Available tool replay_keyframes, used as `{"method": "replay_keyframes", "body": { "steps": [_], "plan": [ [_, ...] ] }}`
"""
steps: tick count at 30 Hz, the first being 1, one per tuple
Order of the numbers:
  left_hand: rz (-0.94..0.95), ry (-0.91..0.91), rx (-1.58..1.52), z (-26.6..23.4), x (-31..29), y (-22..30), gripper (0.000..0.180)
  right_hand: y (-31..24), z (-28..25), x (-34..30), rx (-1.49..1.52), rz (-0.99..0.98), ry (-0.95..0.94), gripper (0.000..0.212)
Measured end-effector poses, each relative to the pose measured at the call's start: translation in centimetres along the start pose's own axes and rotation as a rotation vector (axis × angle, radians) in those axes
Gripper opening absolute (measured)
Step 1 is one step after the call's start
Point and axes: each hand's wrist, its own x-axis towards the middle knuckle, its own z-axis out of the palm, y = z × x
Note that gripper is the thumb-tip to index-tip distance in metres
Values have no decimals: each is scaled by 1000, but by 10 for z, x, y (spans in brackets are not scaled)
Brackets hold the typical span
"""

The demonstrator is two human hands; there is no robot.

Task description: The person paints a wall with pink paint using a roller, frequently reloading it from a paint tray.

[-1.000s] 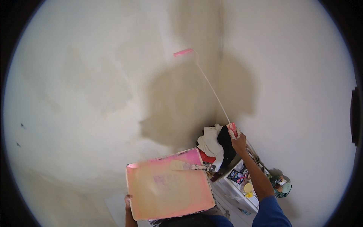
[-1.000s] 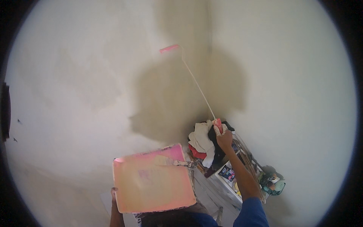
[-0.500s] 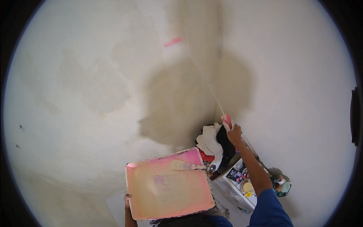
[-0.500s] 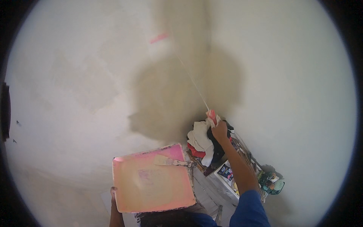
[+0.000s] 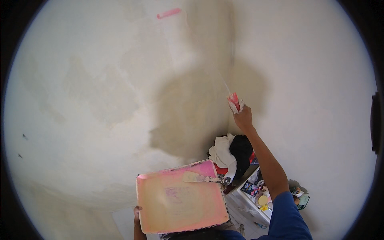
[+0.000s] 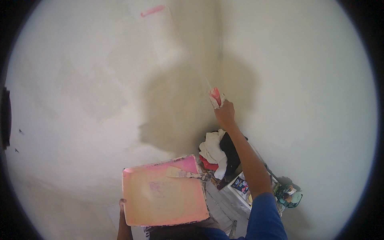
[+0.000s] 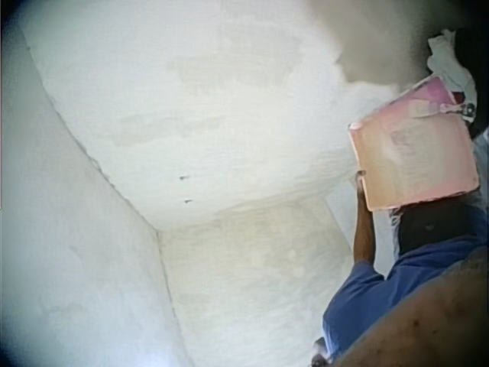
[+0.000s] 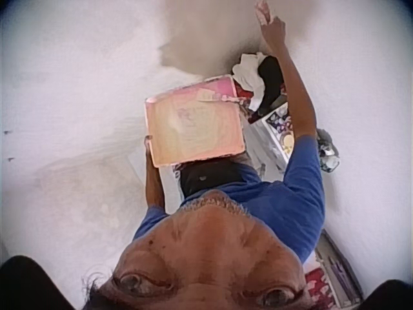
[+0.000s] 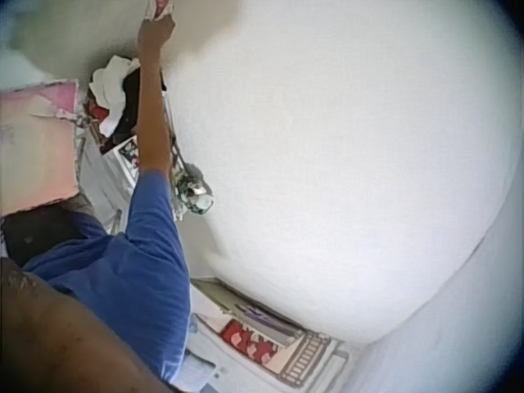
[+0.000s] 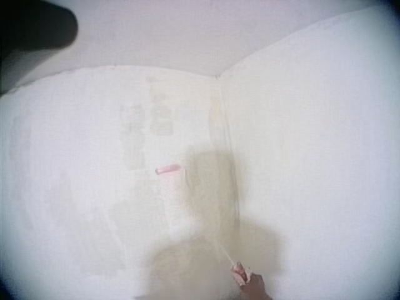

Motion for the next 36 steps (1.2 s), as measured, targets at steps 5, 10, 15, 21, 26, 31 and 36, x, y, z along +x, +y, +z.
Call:
{"method": "replay_keyframes", "body": {
  "steps": [5,10,15,21,26,31,36],
  "plan": [
    [-8,58,-43,55,-14,12,60,29,19,-8,33,-95,91,20],
    [24,14,28,24,-10,5,62,26,23,-84,-21,63,-85,22],
    [-41,-21,41,14,-2,0,61,25,22,-87,63,-92,-128,24],
    [-49,25,-46,47,-15,6,61,-30,3,-1,-46,-196,29,22],
    [13,21,97,66,-24,18,52,-52,-21,49,140,-81,57,21],
    [13,103,186,68,-40,25,51,-15,1,6,107,7,-8,24],
    [-11,40,85,51,-20,14,51,79,35,-78,-58,-5,-56,24]
  ]
}}
